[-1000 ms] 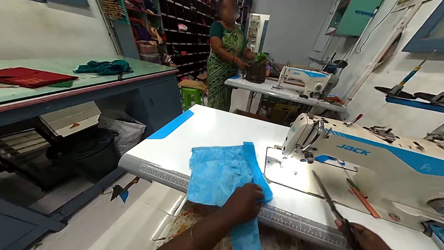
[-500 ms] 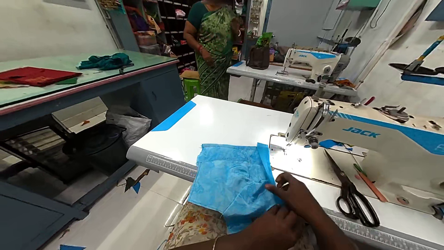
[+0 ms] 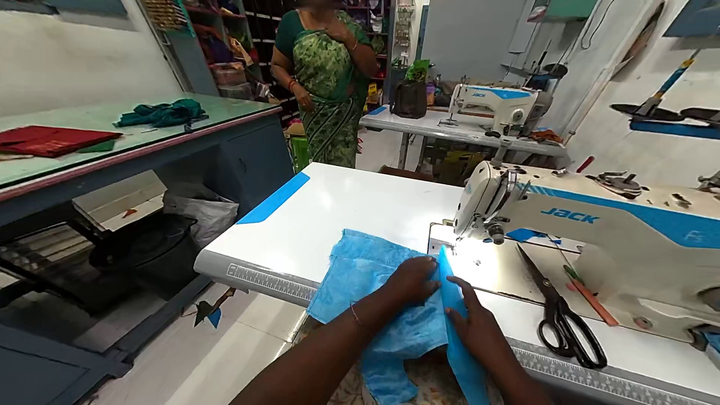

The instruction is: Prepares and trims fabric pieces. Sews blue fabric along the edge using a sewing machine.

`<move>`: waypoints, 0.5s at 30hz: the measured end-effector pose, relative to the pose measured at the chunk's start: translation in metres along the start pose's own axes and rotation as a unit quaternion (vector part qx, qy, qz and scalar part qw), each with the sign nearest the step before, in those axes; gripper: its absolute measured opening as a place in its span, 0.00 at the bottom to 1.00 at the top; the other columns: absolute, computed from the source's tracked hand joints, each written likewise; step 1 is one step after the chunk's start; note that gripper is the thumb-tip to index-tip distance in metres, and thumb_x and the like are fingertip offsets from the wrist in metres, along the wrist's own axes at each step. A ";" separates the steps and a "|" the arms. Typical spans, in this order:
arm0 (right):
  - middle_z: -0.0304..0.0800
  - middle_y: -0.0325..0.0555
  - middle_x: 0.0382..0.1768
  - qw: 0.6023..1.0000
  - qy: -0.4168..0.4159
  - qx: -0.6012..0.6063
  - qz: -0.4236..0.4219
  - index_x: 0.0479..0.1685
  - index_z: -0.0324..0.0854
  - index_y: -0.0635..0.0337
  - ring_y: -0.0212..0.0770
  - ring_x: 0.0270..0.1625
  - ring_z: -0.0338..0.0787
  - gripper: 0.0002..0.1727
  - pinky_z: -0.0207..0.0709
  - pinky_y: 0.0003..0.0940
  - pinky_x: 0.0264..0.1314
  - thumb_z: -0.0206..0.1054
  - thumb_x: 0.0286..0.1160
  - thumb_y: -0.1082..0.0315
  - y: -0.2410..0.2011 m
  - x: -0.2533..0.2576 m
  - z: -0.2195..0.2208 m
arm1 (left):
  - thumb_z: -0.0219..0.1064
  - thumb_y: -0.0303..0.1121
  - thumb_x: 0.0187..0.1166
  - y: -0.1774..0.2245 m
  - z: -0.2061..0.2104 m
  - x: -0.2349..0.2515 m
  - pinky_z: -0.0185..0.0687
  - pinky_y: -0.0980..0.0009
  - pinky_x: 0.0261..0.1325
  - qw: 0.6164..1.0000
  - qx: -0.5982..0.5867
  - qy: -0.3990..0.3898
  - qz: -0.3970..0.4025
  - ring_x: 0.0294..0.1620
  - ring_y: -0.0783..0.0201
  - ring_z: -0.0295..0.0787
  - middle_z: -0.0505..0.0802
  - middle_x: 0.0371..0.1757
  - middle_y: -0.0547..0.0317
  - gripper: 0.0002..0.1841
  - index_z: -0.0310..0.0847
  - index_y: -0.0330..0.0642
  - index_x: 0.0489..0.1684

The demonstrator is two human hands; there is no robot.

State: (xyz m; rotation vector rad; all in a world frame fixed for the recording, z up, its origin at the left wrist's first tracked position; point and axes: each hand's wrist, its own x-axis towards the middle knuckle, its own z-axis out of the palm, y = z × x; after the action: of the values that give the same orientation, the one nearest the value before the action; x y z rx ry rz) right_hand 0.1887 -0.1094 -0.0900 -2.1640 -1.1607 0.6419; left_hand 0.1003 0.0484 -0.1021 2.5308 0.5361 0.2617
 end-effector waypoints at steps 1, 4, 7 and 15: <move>0.83 0.60 0.71 1.000 -0.008 0.001 0.006 0.89 0.64 0.50 0.56 0.67 0.88 0.30 0.77 0.52 0.72 0.60 0.87 0.71 0.005 -0.001 -0.005 | 0.61 0.42 0.89 -0.003 0.009 0.003 0.56 0.47 0.89 0.999 0.031 -0.009 0.016 0.87 0.47 0.68 0.78 0.84 0.44 0.27 0.74 0.34 0.81; 0.86 0.56 0.67 0.998 -0.047 -0.015 0.041 0.80 0.76 0.53 0.51 0.63 0.89 0.25 0.79 0.50 0.69 0.65 0.84 0.68 0.017 0.001 -0.024 | 0.60 0.59 0.85 0.009 0.014 0.003 0.52 0.43 0.87 0.995 0.085 -0.050 -0.010 0.91 0.52 0.59 0.70 0.90 0.58 0.36 0.68 0.48 0.88; 0.90 0.58 0.51 0.997 -0.004 -0.070 0.041 0.73 0.82 0.58 0.54 0.50 0.89 0.22 0.80 0.53 0.58 0.68 0.81 0.64 0.018 0.009 -0.042 | 0.59 0.66 0.81 0.017 0.013 0.007 0.57 0.38 0.79 0.991 0.116 -0.063 -0.027 0.88 0.50 0.62 0.68 0.92 0.64 0.40 0.65 0.55 0.90; 0.85 0.52 0.73 0.964 0.014 -0.135 -0.230 0.69 0.85 0.62 0.57 0.73 0.83 0.21 0.72 0.55 0.77 0.70 0.82 0.62 0.062 0.091 -0.051 | 0.60 0.70 0.78 0.021 0.013 0.031 0.58 0.29 0.73 0.984 0.143 -0.105 -0.019 0.88 0.44 0.61 0.66 0.93 0.63 0.43 0.65 0.56 0.90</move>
State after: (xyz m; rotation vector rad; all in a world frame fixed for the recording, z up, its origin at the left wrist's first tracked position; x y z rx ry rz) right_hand 0.3029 -0.0731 -0.1093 -1.9941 -1.7437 0.2574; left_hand 0.1387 0.0391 -0.0987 2.7762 0.5726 -0.1055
